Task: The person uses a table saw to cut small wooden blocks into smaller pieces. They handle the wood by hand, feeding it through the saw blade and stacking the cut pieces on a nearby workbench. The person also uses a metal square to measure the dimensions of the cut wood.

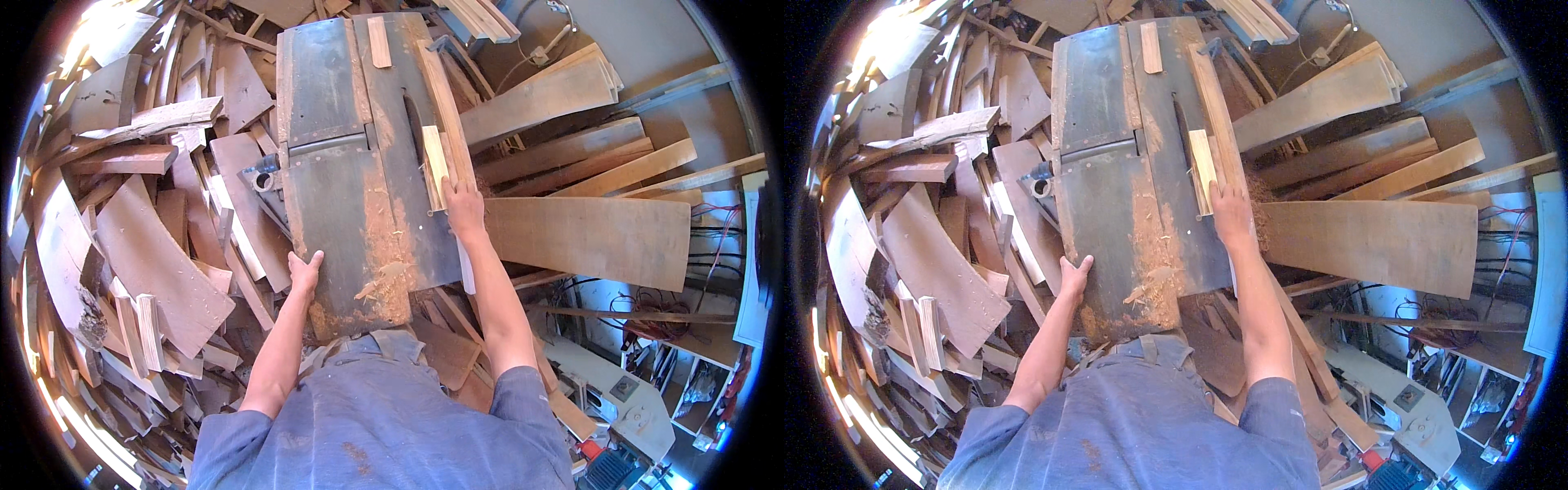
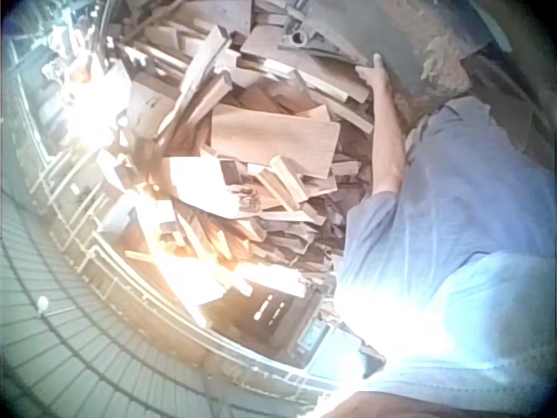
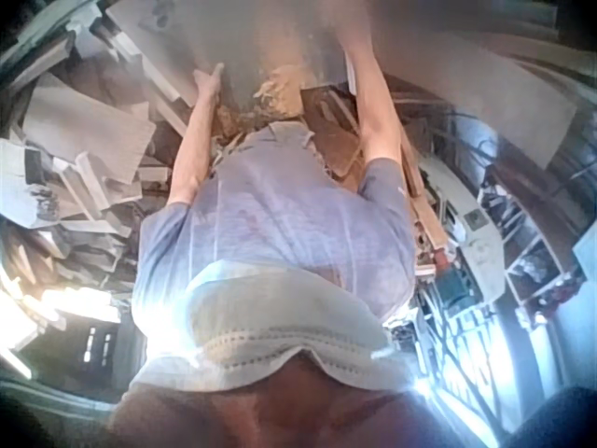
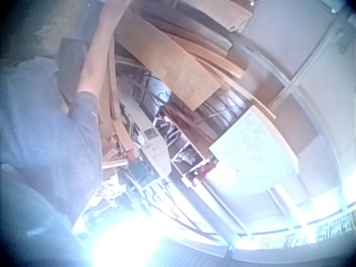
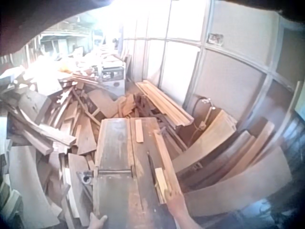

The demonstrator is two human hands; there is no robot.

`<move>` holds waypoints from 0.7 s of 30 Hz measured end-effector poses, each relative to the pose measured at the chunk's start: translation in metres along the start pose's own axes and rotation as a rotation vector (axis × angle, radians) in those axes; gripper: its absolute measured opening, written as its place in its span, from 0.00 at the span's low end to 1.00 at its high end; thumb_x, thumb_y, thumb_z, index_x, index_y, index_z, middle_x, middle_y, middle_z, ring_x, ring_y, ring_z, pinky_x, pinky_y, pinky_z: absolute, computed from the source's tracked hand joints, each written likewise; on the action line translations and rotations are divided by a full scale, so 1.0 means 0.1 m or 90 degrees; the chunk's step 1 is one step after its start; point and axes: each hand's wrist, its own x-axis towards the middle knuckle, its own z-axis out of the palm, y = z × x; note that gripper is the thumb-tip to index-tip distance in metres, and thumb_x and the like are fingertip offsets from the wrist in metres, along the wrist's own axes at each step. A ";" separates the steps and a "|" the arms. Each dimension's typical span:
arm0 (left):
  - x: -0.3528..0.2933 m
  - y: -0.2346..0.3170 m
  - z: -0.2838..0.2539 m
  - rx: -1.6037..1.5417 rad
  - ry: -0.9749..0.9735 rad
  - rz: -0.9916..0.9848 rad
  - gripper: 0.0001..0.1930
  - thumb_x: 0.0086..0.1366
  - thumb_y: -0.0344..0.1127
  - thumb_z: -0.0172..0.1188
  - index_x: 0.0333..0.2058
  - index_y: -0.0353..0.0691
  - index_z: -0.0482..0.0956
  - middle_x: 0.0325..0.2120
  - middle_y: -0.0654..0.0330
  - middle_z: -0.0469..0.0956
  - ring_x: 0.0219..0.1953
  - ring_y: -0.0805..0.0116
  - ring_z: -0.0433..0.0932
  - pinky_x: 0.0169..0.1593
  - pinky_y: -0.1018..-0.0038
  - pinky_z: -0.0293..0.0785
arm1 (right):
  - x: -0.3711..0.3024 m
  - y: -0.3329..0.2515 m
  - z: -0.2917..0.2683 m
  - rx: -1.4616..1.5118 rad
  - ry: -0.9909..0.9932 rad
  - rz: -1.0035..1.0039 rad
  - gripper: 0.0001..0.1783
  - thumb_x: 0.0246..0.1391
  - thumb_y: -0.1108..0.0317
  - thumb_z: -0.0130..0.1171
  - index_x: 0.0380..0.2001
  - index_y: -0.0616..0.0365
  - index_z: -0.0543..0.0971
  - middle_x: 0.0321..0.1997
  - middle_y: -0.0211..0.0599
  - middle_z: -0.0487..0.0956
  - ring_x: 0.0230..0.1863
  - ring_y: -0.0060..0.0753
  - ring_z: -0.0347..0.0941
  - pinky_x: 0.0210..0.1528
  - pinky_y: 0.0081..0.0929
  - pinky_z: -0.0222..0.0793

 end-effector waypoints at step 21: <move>-0.16 0.18 -0.08 -0.067 -0.043 0.028 0.48 0.63 0.43 0.71 0.69 0.22 0.52 0.67 0.39 0.62 0.68 0.50 0.65 0.70 0.64 0.60 | 0.57 0.06 0.12 0.044 0.009 0.036 0.24 0.57 0.73 0.56 0.58 0.50 0.77 0.42 0.42 0.79 0.48 0.48 0.77 0.45 0.42 0.76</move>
